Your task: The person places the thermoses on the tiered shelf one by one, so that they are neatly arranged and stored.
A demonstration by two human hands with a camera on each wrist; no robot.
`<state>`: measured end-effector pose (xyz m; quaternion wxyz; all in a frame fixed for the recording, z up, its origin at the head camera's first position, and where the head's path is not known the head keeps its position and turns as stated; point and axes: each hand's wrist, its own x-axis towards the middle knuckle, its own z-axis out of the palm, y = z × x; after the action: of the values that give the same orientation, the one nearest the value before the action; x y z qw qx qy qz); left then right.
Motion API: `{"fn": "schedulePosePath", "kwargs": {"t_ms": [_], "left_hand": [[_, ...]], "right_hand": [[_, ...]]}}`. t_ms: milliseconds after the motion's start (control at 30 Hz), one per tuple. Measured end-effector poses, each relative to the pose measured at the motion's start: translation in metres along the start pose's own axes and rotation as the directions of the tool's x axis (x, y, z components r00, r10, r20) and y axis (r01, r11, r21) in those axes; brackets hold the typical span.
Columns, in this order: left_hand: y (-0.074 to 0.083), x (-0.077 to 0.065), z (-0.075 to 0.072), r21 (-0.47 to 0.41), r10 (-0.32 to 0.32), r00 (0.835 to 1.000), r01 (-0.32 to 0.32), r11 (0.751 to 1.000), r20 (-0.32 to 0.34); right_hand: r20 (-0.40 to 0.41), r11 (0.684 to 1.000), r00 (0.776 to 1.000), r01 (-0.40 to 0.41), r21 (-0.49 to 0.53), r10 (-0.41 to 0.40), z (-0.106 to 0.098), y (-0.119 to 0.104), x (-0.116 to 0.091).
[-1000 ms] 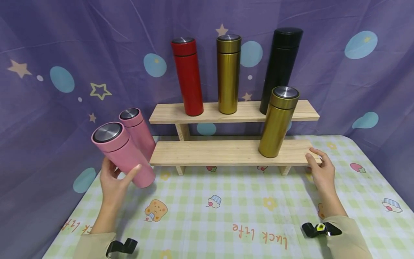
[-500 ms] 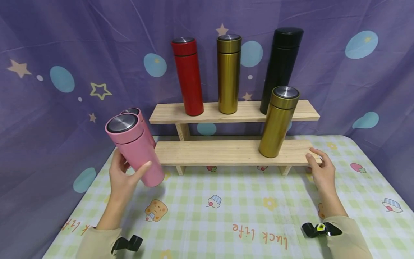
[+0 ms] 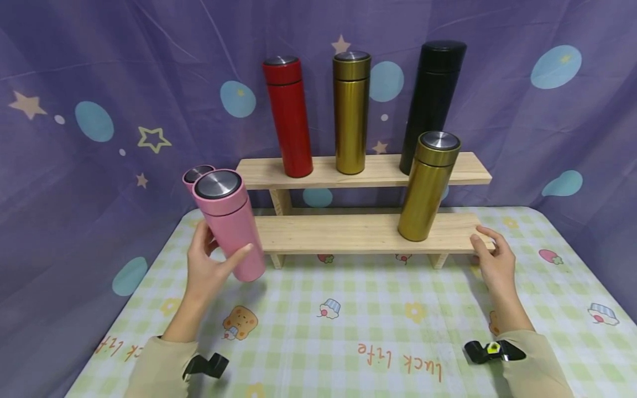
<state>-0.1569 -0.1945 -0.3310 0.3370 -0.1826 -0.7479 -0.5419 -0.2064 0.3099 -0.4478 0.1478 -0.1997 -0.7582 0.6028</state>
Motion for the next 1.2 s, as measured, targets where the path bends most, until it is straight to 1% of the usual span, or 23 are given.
{"fn": "schedulePosePath", "kwargs": {"t_ms": [67, 167, 233, 400, 467, 600, 667, 800, 933, 1033, 1200], "left_hand": [[0.003, 0.001, 0.003, 0.005, -0.008, 1.0, 0.008, 1.0, 0.004], [0.002, 0.004, 0.008, 0.004, -0.02, 1.0, 0.02, 1.0, 0.007], [-0.004, 0.005, 0.011, -0.004, -0.033, 0.999, 0.033, 0.999, 0.008], [-0.025, 0.008, 0.02, -0.053, -0.076, 0.997, 0.077, 0.996, 0.015], [-0.028, 0.009, 0.025, -0.062, -0.067, 0.998, 0.068, 0.996, 0.016], [-0.03, 0.013, 0.035, -0.058, -0.009, 1.0, 0.009, 0.998, 0.007], [-0.03, 0.015, 0.042, -0.056, 0.012, 1.0, -0.011, 0.998, 0.005], [-0.029, 0.02, 0.055, -0.059, 0.03, 0.999, -0.03, 0.998, 0.01], [-0.028, 0.023, 0.068, -0.064, 0.041, 0.999, -0.04, 0.997, 0.022], [-0.026, 0.024, 0.076, -0.074, 0.034, 0.999, -0.032, 0.997, 0.032], [0.002, 0.027, 0.088, -0.098, 0.004, 0.998, 0.002, 0.995, 0.058]], "right_hand": [[-0.005, 1.0, 1.0, 0.0, 0.002, 0.0, 0.0, 0.0, 0.0], [-0.013, 1.0, 1.0, 0.002, 0.006, -0.001, 0.001, 0.0, -0.001], [-0.011, 1.0, 1.0, 0.003, 0.013, -0.002, 0.001, -0.001, -0.002], [-0.004, 1.0, 1.0, 0.008, 0.021, -0.008, 0.0, -0.001, -0.003], [-0.005, 1.0, 1.0, 0.014, 0.013, -0.014, -0.001, -0.002, -0.003], [0.004, 1.0, 1.0, 0.018, 0.005, -0.018, -0.001, -0.002, -0.003], [0.011, 1.0, 1.0, 0.017, 0.004, -0.017, -0.001, -0.001, -0.003], [0.012, 1.0, 1.0, 0.016, 0.005, -0.016, -0.001, -0.001, -0.003], [0.003, 1.0, 1.0, 0.015, 0.001, -0.015, -0.001, -0.001, -0.003], [-0.001, 1.0, 1.0, 0.015, 0.008, -0.015, 0.0, -0.001, -0.002], [-0.01, 1.0, 1.0, 0.015, 0.008, -0.015, 0.0, -0.001, -0.002]]}}
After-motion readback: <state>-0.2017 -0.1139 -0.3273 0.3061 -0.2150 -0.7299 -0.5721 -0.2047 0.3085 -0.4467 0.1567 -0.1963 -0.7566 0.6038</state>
